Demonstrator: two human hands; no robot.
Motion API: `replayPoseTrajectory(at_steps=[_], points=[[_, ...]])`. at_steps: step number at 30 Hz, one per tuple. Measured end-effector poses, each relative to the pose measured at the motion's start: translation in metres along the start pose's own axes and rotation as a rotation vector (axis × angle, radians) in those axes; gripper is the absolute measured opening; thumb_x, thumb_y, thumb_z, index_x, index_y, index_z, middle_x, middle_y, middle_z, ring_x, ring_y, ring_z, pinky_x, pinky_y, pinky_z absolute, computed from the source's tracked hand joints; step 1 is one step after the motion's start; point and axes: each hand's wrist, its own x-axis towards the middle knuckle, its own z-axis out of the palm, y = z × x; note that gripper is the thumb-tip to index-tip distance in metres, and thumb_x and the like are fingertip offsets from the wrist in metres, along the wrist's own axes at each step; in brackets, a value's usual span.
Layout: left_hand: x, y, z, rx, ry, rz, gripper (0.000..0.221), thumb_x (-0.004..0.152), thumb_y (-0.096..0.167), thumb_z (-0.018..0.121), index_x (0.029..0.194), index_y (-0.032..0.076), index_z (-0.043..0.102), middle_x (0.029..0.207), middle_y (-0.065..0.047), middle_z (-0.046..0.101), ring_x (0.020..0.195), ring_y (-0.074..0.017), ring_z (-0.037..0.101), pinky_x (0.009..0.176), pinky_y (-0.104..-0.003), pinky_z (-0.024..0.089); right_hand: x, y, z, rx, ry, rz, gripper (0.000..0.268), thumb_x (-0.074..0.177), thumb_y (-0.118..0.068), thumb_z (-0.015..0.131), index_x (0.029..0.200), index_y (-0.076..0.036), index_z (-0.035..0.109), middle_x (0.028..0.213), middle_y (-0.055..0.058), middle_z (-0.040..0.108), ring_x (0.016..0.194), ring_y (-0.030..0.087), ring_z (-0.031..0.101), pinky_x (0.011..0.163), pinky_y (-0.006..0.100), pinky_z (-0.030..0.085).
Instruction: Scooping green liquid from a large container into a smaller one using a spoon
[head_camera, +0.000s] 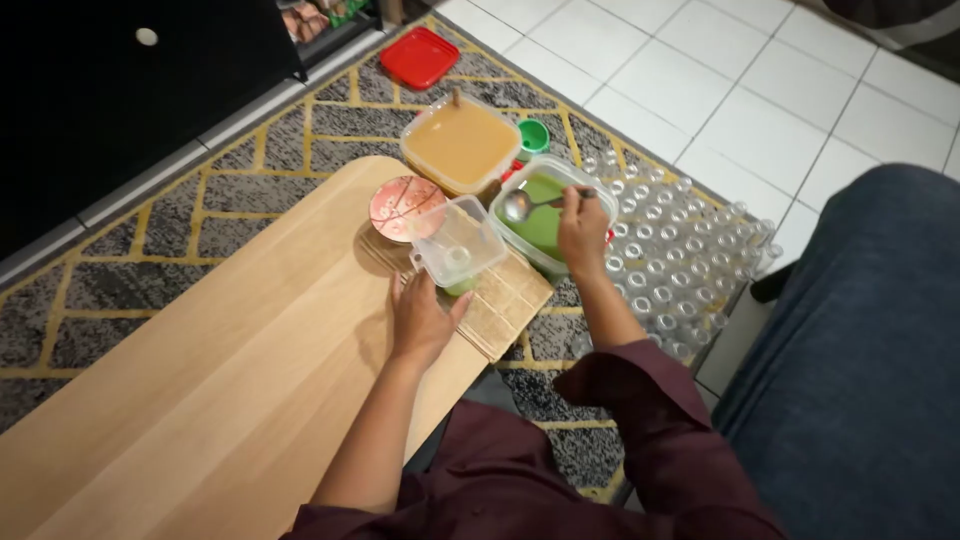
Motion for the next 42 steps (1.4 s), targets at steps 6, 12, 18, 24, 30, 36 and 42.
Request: replayPoseTrajectory(at_steps=[6,12,18,24,30,36,42], points=[[-0.003,-0.003,0.005,0.006,-0.006,-0.019,0.061,0.075,0.044,0.08,0.111,0.0,0.058,0.105,-0.021,0.066,0.109,-0.0363,0.063,0.113,-0.06,0.024,0.003,-0.004,0.004,-0.213,-0.133,-0.11,0.019,0.101,-0.032,0.057,0.096,-0.018,0.069,0.074,0.0,0.073,0.074,0.026,0.071,0.07,0.039,0.054],[-0.004,-0.003,0.005,0.0,-0.023,-0.034,0.06,0.075,0.044,0.078,0.111,0.0,0.058,0.105,-0.019,0.066,0.108,-0.0355,0.063,0.114,-0.059,0.023,0.001,-0.023,-0.005,-0.298,-0.311,0.027,0.025,0.102,-0.038,0.051,0.104,-0.019,0.066,0.082,-0.004,0.074,0.085,0.031,0.07,0.079,0.048,0.053],[-0.003,0.004,-0.003,0.008,-0.017,-0.028,0.056,0.074,0.042,0.079,0.107,0.002,0.058,0.1,-0.018,0.065,0.105,-0.0341,0.064,0.114,-0.058,0.024,0.0,-0.03,-0.007,-0.332,-0.35,0.039,0.027,0.102,-0.039,0.05,0.105,-0.019,0.067,0.083,-0.005,0.074,0.088,0.033,0.069,0.08,0.05,0.052],[-0.003,0.006,-0.005,-0.01,-0.019,-0.041,0.054,0.075,0.041,0.079,0.106,0.002,0.058,0.1,-0.017,0.066,0.105,-0.0329,0.063,0.114,-0.057,0.023,-0.001,-0.035,-0.01,-0.335,-0.386,0.018,0.028,0.103,-0.037,0.048,0.105,-0.016,0.067,0.083,-0.001,0.075,0.089,0.036,0.068,0.08,0.053,0.051],[-0.004,-0.002,0.003,-0.012,0.002,-0.026,0.054,0.074,0.042,0.079,0.106,0.002,0.059,0.099,-0.017,0.066,0.104,-0.0328,0.064,0.113,-0.057,0.025,-0.001,-0.032,-0.008,-0.336,-0.397,0.04,0.028,0.103,-0.038,0.048,0.107,-0.017,0.067,0.085,-0.001,0.075,0.092,0.036,0.068,0.082,0.053,0.051],[-0.004,0.002,-0.003,-0.017,0.002,-0.013,0.056,0.073,0.041,0.08,0.109,0.003,0.058,0.1,-0.015,0.066,0.104,-0.0318,0.064,0.113,-0.059,0.025,-0.011,-0.031,-0.011,-0.265,-0.374,0.053,0.027,0.103,-0.033,0.051,0.097,-0.015,0.07,0.078,0.005,0.074,0.085,0.039,0.068,0.078,0.052,0.05],[-0.001,0.004,-0.001,-0.026,0.043,0.01,0.055,0.07,0.04,0.081,0.105,0.003,0.059,0.097,-0.016,0.066,0.101,-0.033,0.065,0.112,-0.06,0.027,0.009,-0.009,-0.004,-0.144,-0.321,0.045,0.021,0.104,-0.028,0.05,0.102,-0.014,0.065,0.079,0.001,0.073,0.075,0.025,0.07,0.072,0.041,0.052]])
